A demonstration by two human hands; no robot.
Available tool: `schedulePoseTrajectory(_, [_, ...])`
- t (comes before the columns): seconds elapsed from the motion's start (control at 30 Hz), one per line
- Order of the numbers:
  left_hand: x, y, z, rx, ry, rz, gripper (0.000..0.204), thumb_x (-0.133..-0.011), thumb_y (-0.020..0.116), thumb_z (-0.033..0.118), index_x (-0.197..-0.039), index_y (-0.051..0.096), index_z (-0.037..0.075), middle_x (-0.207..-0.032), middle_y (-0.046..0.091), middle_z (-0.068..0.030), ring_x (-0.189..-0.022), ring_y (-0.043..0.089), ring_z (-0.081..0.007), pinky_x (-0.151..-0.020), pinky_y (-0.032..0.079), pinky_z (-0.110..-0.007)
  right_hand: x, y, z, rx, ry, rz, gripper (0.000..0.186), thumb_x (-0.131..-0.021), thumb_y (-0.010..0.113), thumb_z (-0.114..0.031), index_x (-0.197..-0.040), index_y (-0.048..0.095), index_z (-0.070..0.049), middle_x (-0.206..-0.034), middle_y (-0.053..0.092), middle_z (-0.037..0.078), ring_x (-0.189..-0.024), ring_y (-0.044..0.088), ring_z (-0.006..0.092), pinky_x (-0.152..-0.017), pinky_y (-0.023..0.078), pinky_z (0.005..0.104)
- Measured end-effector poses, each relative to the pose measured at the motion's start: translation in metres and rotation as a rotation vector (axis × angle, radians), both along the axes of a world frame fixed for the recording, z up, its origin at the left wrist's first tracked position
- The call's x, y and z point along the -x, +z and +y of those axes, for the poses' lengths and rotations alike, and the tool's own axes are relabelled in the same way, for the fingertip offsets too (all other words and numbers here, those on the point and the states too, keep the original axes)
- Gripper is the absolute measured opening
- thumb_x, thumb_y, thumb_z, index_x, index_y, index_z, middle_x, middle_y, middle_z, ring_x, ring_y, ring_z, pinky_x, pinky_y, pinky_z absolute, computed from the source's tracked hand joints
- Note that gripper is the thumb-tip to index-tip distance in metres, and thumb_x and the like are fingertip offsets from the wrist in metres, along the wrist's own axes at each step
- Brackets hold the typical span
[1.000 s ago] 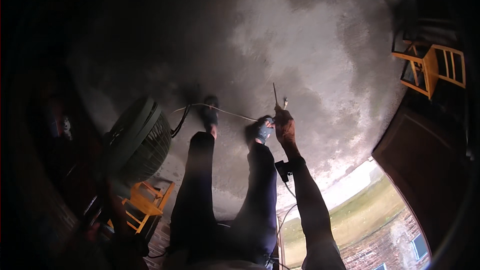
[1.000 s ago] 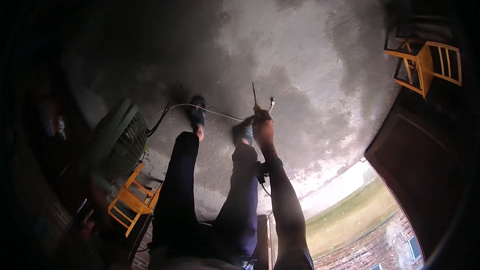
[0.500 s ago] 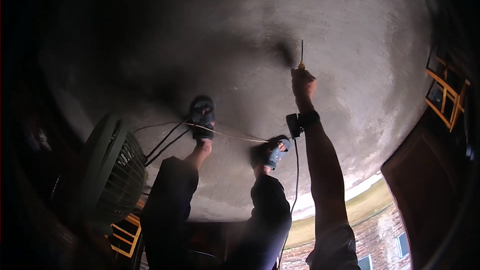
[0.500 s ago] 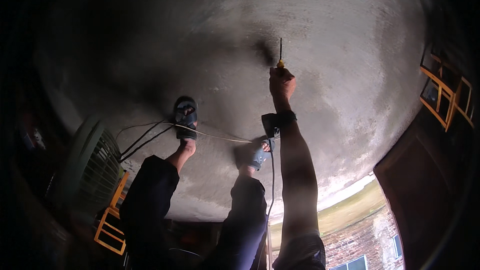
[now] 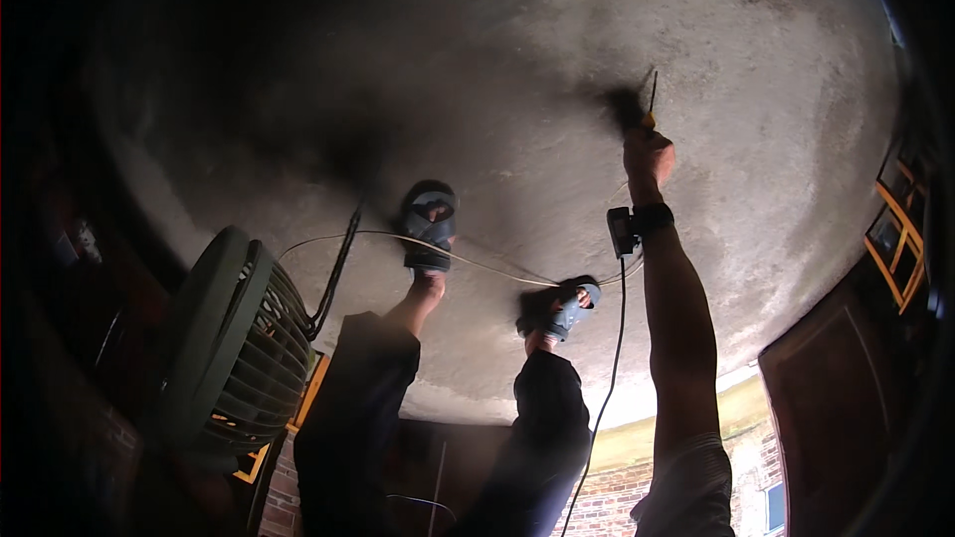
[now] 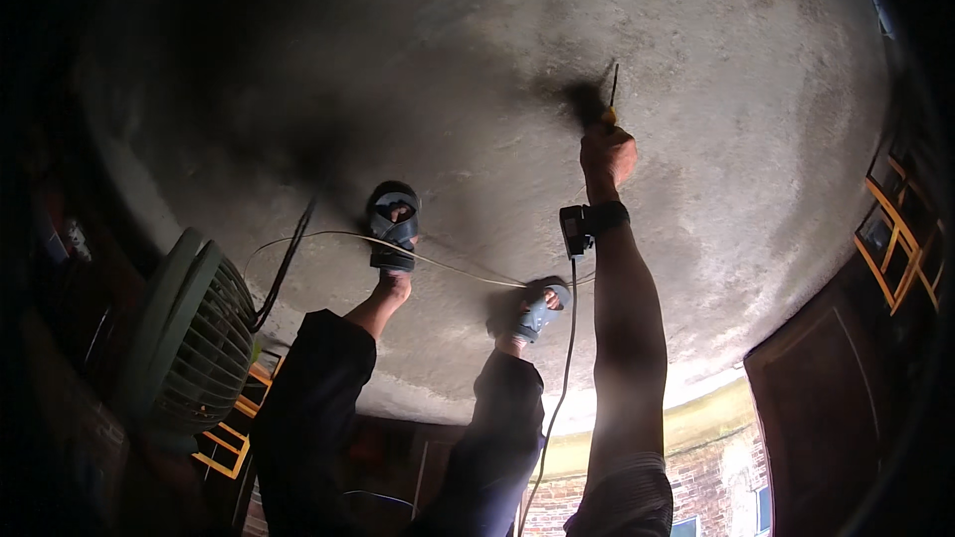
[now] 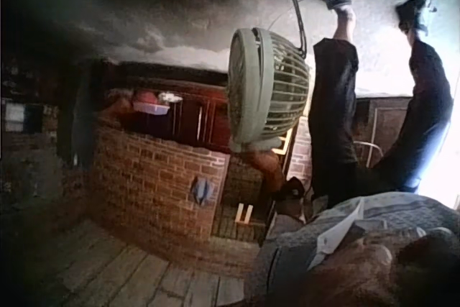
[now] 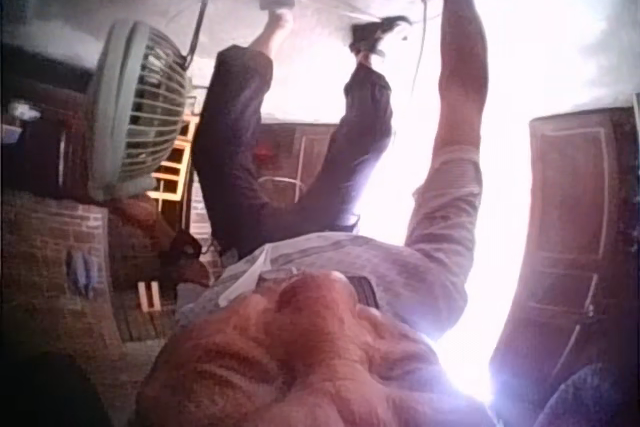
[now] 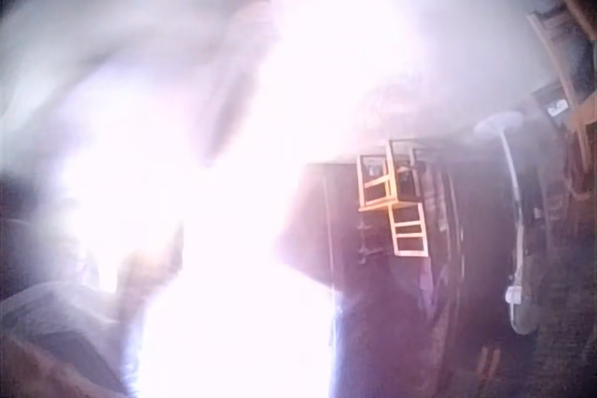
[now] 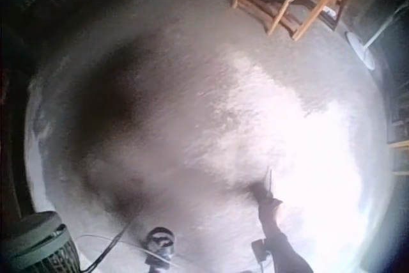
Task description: Repairing a small blue desk fan using a screwdriver.
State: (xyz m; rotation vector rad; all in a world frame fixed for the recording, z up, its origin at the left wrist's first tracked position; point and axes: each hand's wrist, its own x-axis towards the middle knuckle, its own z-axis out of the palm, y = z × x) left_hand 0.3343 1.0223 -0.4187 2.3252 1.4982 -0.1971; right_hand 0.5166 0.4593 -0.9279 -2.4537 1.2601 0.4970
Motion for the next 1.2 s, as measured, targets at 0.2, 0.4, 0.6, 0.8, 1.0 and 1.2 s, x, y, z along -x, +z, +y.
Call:
schedulePoseTrajectory(0.2, [-0.012, 0.027, 0.001, 0.031, 0.017, -0.035, 0.041, -0.103, 0.061, 0.026, -0.135, 0.05, 0.002, -0.108, 0.06, -0.0081, -0.092, 0.058, -0.015, -0.084, 0.049, -0.031, 0.037, 0.064, 0.01, -0.068, 0.472, -0.143, 0.028, -0.09, 0.06, -0.028, -0.113, 0.069, -0.014, -0.091, 0.071, 0.021, -0.086, 0.068, 0.0471, -0.069, 0.051, 0.055])
schedulePoseTrajectory(0.4, [-0.046, 0.054, -0.006, 0.121, 0.021, -0.118, 0.039, -0.103, 0.061, 0.026, -0.133, 0.051, 0.003, -0.106, 0.061, -0.0072, -0.089, 0.059, -0.0139, -0.082, 0.05, -0.03, 0.15, 0.253, 0.001, -0.435, 0.583, -0.096, 0.018, -0.088, 0.067, -0.021, -0.093, 0.069, -0.004, -0.079, 0.066, 0.021, -0.072, 0.067, 0.0415, -0.063, 0.052, 0.0518])
schedulePoseTrajectory(0.6, [-0.118, 0.127, 0.011, 0.297, -0.011, -0.257, 0.038, -0.103, 0.061, 0.026, -0.132, 0.052, 0.003, -0.103, 0.061, -0.0064, -0.086, 0.06, -0.0128, -0.08, 0.05, -0.029, 0.246, 0.456, -0.071, -0.324, 0.872, 0.458, 0.032, -0.088, 0.063, -0.036, -0.095, 0.075, -0.006, -0.068, 0.068, 0.015, -0.066, 0.069, 0.0347, -0.06, 0.054, 0.0486])
schedulePoseTrajectory(0.8, [-0.213, 0.203, -0.02, 0.482, -0.087, -0.373, 0.033, -0.103, 0.061, 0.023, -0.129, 0.054, 0.005, -0.099, 0.062, -0.0049, -0.082, 0.06, -0.012, -0.079, 0.051, -0.028, 0.206, 0.555, -0.07, -0.405, 0.819, 0.477, 0.029, -0.087, 0.062, -0.039, -0.078, 0.073, -0.013, -0.055, 0.067, 0.0, -0.051, 0.067, 0.0176, -0.054, 0.055, 0.0367])
schedulePoseTrajectory(1.0, [-0.314, 0.241, -0.04, 0.194, -0.219, -0.267, 0.038, -0.099, 0.068, 0.024, -0.128, 0.054, 0.004, -0.112, 0.066, -0.0128, -0.099, 0.064, -0.0215, -0.088, 0.052, -0.037, 0.122, 0.543, -0.074, -0.482, 0.842, 0.404, 0.02, -0.083, 0.068, -0.036, -0.081, 0.074, -0.018, -0.07, 0.071, 0.0, -0.068, 0.071, 0.0223, -0.059, 0.055, 0.0404])
schedulePoseTrajectory(1.2, [-0.403, 0.292, -0.038, 0.245, -0.38, -0.232, 0.044, -0.101, 0.066, 0.035, -0.126, 0.056, 0.0, -0.122, 0.064, -0.0165, -0.114, 0.062, -0.0275, -0.095, 0.05, -0.04, 0.01, 0.499, -0.106, -0.205, 1.095, -0.066, 0.028, -0.088, 0.064, -0.033, -0.079, 0.073, -0.009, -0.062, 0.067, 0.011, -0.055, 0.068, 0.029, -0.053, 0.053, 0.045])
